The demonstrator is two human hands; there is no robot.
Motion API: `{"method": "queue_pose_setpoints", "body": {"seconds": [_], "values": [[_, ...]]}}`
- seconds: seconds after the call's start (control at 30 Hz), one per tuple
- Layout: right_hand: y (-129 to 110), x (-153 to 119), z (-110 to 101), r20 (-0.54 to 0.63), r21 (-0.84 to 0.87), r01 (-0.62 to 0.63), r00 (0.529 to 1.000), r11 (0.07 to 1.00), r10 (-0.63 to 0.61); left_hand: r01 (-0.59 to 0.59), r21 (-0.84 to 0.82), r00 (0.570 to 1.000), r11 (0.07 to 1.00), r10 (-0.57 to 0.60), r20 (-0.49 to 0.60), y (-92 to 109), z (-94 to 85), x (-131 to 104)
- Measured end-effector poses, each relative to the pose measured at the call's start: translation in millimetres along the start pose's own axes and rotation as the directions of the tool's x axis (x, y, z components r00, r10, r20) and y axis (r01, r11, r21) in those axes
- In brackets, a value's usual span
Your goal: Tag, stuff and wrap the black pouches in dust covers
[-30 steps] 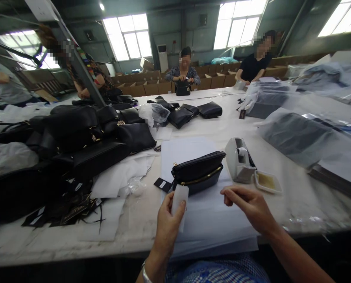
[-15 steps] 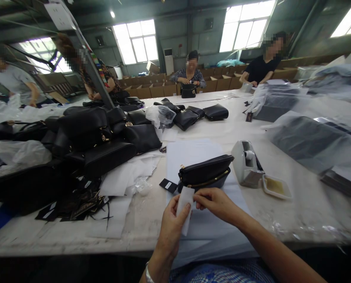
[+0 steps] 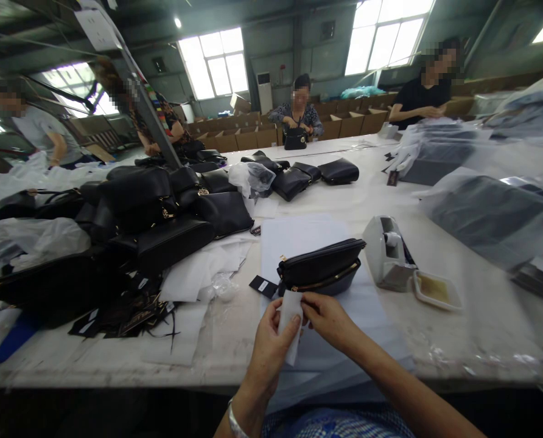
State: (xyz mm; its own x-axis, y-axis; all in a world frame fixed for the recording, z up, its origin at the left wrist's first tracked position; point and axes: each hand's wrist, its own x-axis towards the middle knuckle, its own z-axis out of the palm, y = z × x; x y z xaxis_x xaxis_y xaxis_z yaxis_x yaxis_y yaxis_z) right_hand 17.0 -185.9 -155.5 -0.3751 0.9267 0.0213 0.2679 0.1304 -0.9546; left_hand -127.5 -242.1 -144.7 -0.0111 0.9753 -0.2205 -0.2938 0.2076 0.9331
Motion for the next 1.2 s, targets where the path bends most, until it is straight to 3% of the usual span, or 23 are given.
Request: {"method": "queue_pose_setpoints", "body": {"seconds": [0.23, 0.4, 0.6, 0.8, 0.93, 1.07, 1.2], "values": [[0.5, -3.8, -4.2, -0.014, -0.132, -0.002, 1.0, 0.991, 0.0, 0.004, -0.051, 0.999, 0.999, -0.002, 0.036, -2.2, 0.8, -1.9], [-6.3, -18.3, -9.1, 0.024, 0.172, -0.154, 0.988, 0.973, 0.152, -0.015, -0.043, 1.0, 0.999, 0.015, 0.012, -4.2, 1.1, -4.6], [-20.5, -20.4, 7.1, 0.005, 0.39, -0.136, 0.989, 0.911, 0.145, -0.02, 0.026, 0.997, 0.999, 0.022, -0.075, -4.4, 6.1, -3.4], [-17.0, -21.7, 15.3, -0.031, 0.494, -0.178, 0.975, 0.851, 0.221, 0.084, -0.196, 0.992, 0.977, -0.1, -0.073, -14.4, 4.5, -14.7], [-12.7, -20.7, 14.9, -0.079, 0.47, -0.181, 0.966, 0.864, 0.245, 0.168, -0.252, 0.983, 0.953, -0.182, -0.03, -18.1, 1.5, -30.1], [-12.1, -16.2, 18.6, -0.068, 0.455, -0.183, 0.969, 0.871, 0.239, 0.169, -0.161, 0.978, 0.972, -0.185, -0.091, -19.1, 0.1, -36.5], [-20.9, -20.2, 5.4, -0.047, 0.251, -0.109, 0.991, 0.962, 0.125, 0.134, -0.042, 0.978, 0.99, -0.139, -0.154, -19.1, 0.6, -32.5]]}}
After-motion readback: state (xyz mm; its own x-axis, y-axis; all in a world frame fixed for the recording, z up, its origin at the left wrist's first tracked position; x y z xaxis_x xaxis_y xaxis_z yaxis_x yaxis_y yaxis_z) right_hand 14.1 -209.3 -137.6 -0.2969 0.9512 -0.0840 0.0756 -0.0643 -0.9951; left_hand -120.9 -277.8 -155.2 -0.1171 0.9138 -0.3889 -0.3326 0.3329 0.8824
